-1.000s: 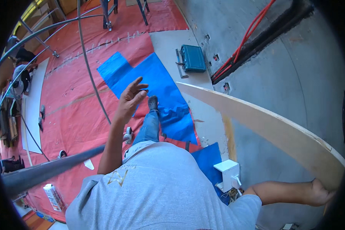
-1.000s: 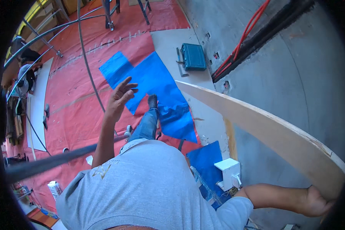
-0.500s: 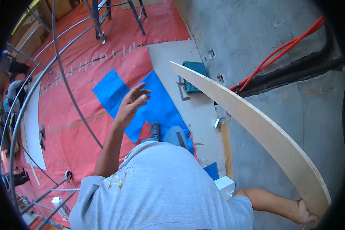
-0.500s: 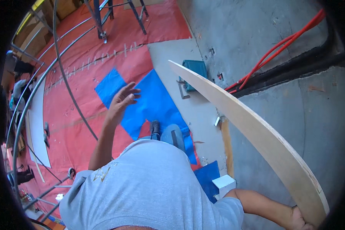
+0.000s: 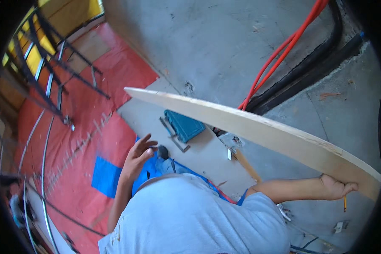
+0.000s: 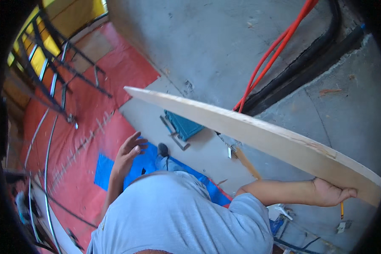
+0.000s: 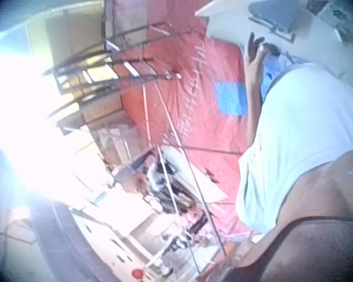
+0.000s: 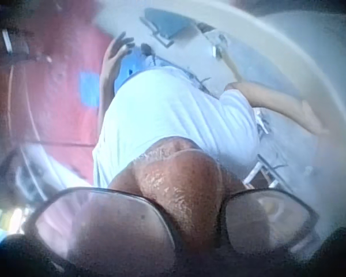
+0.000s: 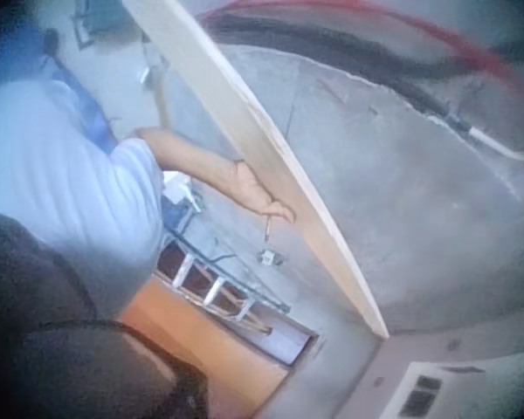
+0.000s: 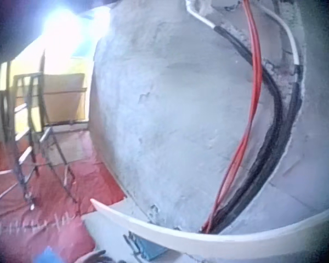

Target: The person prepares a thin strip of wood, picks it up, and carries it to a wall where they hold it in a curved position and mark a point on the wall with a pencil.

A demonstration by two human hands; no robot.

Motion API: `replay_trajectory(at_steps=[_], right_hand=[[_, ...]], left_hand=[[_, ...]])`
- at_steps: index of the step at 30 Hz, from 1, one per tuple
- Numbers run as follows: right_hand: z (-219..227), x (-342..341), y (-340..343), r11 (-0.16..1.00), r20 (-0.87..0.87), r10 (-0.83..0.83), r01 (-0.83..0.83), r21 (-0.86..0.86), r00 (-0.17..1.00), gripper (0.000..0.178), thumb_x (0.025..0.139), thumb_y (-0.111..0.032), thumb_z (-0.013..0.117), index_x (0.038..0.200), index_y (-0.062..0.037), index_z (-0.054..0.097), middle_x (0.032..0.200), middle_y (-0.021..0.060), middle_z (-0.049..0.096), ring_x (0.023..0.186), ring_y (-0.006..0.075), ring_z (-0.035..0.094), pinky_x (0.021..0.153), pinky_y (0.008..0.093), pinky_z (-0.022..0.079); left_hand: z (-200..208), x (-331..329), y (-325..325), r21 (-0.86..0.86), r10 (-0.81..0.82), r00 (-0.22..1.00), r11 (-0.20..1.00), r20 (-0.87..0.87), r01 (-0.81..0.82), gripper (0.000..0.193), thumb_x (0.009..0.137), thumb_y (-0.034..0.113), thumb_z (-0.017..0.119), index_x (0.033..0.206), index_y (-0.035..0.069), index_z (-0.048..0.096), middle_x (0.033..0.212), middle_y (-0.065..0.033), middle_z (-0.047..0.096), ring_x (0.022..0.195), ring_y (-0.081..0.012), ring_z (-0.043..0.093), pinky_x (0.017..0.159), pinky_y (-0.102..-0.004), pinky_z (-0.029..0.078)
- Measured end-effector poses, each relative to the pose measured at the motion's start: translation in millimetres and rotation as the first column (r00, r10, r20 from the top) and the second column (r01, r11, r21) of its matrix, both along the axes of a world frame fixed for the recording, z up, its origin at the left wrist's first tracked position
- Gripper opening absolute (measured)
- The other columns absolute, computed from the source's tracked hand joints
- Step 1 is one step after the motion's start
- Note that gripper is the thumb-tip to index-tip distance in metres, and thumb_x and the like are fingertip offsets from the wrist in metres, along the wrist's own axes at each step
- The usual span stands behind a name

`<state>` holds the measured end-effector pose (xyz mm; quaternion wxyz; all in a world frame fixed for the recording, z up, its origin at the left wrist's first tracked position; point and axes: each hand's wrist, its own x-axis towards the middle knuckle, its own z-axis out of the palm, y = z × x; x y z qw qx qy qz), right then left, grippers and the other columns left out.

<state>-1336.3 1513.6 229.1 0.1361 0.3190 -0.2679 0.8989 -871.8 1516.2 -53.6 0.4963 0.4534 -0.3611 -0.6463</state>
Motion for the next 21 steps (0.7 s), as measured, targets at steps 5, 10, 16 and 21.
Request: replay_trajectory(at_steps=[5, 10, 16, 21], right_hand=[[-5.4, 39.4, -92.6, 0.986, 0.081, -0.147, 0.14, 0.09, 0.986, 0.057, 0.102, -0.044, 0.048, 0.14, -0.0022, 0.046, 0.144, 0.0137, 0.048, 0.13, 0.0292, 0.046, 0.113, 0.043, 0.031], [-17.0, 63.3, -142.2, 0.998, 0.204, -0.058, 0.063, -0.018, 0.977, 0.057, 0.101, -0.047, 0.049, 0.142, -0.0067, 0.046, 0.144, 0.0082, 0.05, 0.13, 0.0264, 0.046, 0.112, 0.0434, 0.031], [-76.6, 101.1, -160.4, 0.992, 0.478, 0.123, -0.127, -0.023, 0.87, 0.064, 0.099, -0.052, 0.05, 0.143, -0.0056, 0.045, 0.143, 0.0096, 0.051, 0.131, 0.0287, 0.046, 0.112, 0.0453, 0.034], [-150.4, 148.0, -167.5, 0.954, 0.496, 0.297, -0.24, -0.177, 0.816, 0.059, 0.097, -0.047, 0.057, 0.138, -0.0059, 0.049, 0.134, 0.0088, 0.058, 0.123, 0.0301, 0.054, 0.105, 0.0472, 0.043]], left_hand=[[6.3, 44.0, -98.0, 0.046, -0.065, 0.993, 0.997, -0.095, 0.069, 0.07, 0.094, 0.028, 0.066, 0.15, 0.002, 0.034, 0.134, -0.0154, 0.056, 0.12, -0.0238, 0.055, 0.098, -0.036, 0.045], [39.2, 54.3, -206.3, -0.288, 0.0, 0.932, 0.951, 0.362, 0.112, 0.074, 0.09, 0.032, 0.07, 0.15, 0.004, 0.036, 0.14, -0.0143, 0.052, 0.129, -0.0251, 0.049, 0.104, -0.0385, 0.04], [88.5, 32.1, -333.0, -0.566, 0.017, 0.721, 0.633, 0.692, 0.528, 0.099, 0.079, 0.059, 0.073, 0.15, 0.002, 0.034, 0.15, -0.0218, 0.037, 0.139, -0.0359, 0.036, 0.114, -0.0472, 0.03], [63.4, 2.3, -399.5, -0.463, -0.044, 0.48, 0.197, 0.876, 0.864, 0.109, 0.07, 0.057, 0.08, 0.149, -0.002, 0.032, 0.149, -0.026, 0.037, 0.138, -0.0421, 0.036, 0.113, -0.049, 0.031]])
